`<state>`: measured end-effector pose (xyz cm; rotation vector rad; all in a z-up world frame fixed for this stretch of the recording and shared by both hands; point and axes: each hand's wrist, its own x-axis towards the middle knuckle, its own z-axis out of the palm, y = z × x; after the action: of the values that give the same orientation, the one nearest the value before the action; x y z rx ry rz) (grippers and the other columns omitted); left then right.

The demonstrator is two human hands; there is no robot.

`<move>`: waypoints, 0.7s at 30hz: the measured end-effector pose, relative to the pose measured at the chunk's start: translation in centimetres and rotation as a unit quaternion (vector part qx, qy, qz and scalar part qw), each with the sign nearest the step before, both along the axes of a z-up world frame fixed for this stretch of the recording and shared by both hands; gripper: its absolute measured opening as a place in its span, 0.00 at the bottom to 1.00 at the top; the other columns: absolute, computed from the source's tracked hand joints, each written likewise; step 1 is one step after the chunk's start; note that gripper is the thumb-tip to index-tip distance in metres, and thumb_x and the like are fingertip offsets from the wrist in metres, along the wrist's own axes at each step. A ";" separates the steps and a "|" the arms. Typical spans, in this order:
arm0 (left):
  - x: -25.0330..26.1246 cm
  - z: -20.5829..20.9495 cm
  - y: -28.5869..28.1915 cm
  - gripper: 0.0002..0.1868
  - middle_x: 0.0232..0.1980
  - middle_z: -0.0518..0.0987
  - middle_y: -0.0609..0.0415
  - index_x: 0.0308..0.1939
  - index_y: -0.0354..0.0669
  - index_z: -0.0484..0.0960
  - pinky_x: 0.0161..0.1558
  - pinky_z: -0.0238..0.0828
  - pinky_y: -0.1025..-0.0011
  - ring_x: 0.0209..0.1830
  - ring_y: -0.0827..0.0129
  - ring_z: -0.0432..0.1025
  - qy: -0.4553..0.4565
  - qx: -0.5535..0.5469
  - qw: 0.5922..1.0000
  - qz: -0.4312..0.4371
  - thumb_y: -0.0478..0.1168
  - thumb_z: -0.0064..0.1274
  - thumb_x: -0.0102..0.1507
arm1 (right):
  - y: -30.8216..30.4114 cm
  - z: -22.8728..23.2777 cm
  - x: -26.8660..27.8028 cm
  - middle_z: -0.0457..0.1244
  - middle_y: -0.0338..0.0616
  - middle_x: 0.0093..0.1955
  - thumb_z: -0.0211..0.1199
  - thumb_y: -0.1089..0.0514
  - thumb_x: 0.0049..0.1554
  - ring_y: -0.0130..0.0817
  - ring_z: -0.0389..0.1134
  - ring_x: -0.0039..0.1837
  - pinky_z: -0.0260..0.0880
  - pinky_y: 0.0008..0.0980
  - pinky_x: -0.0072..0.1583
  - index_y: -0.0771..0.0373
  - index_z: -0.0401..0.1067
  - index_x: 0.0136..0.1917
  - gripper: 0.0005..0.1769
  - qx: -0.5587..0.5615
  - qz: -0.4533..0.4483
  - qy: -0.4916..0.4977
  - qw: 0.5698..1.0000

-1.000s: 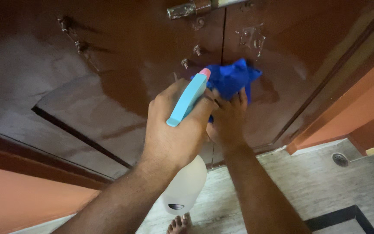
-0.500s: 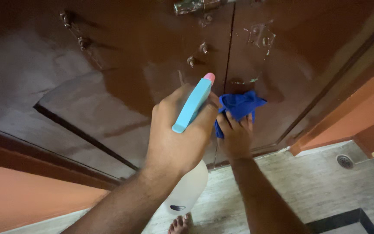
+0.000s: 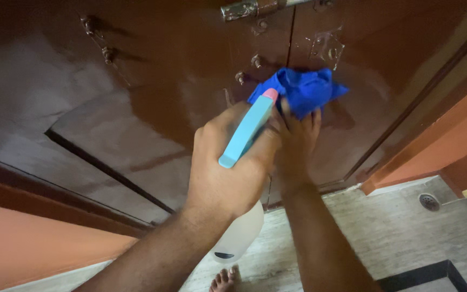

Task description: The person sprays a cleaning solution onto a brown wooden door and wipes it with a blue cloth. They systematically clean the door surface, including the handle and lock area, and then move to clean the adjacent door frame.

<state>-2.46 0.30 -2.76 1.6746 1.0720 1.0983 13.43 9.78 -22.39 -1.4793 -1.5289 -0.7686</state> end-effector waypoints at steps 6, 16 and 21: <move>-0.2 0.0 0.5 0.10 0.30 0.85 0.53 0.41 0.41 0.84 0.33 0.78 0.73 0.27 0.75 0.80 0.028 0.052 0.998 0.008 0.40 0.52 0.61 | -2.0 5.3 -1.9 0.59 0.47 0.77 0.55 0.47 0.66 0.54 0.54 0.81 0.43 0.65 0.79 0.56 0.72 0.72 0.24 0.011 0.075 0.087 0.993; 0.0 0.2 0.2 0.09 0.30 0.84 0.53 0.41 0.41 0.84 0.34 0.77 0.72 0.29 0.75 0.79 0.023 0.024 0.999 -0.003 0.41 0.52 0.63 | -0.7 2.1 -1.5 0.61 0.42 0.75 0.58 0.43 0.63 0.52 0.55 0.80 0.43 0.64 0.79 0.51 0.73 0.69 0.24 -0.036 0.040 0.045 0.998; 0.3 0.4 0.0 0.09 0.25 0.82 0.52 0.38 0.40 0.84 0.28 0.77 0.70 0.22 0.71 0.78 0.024 -0.045 0.999 0.008 0.39 0.51 0.60 | 0.3 -4.1 -0.1 0.64 0.43 0.71 0.62 0.41 0.57 0.53 0.56 0.76 0.43 0.64 0.73 0.52 0.74 0.68 0.29 -0.091 0.055 0.082 0.991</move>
<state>-2.17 0.34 -2.38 1.6312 1.1494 1.0099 13.34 10.12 -26.51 -1.5344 -1.5731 -0.4404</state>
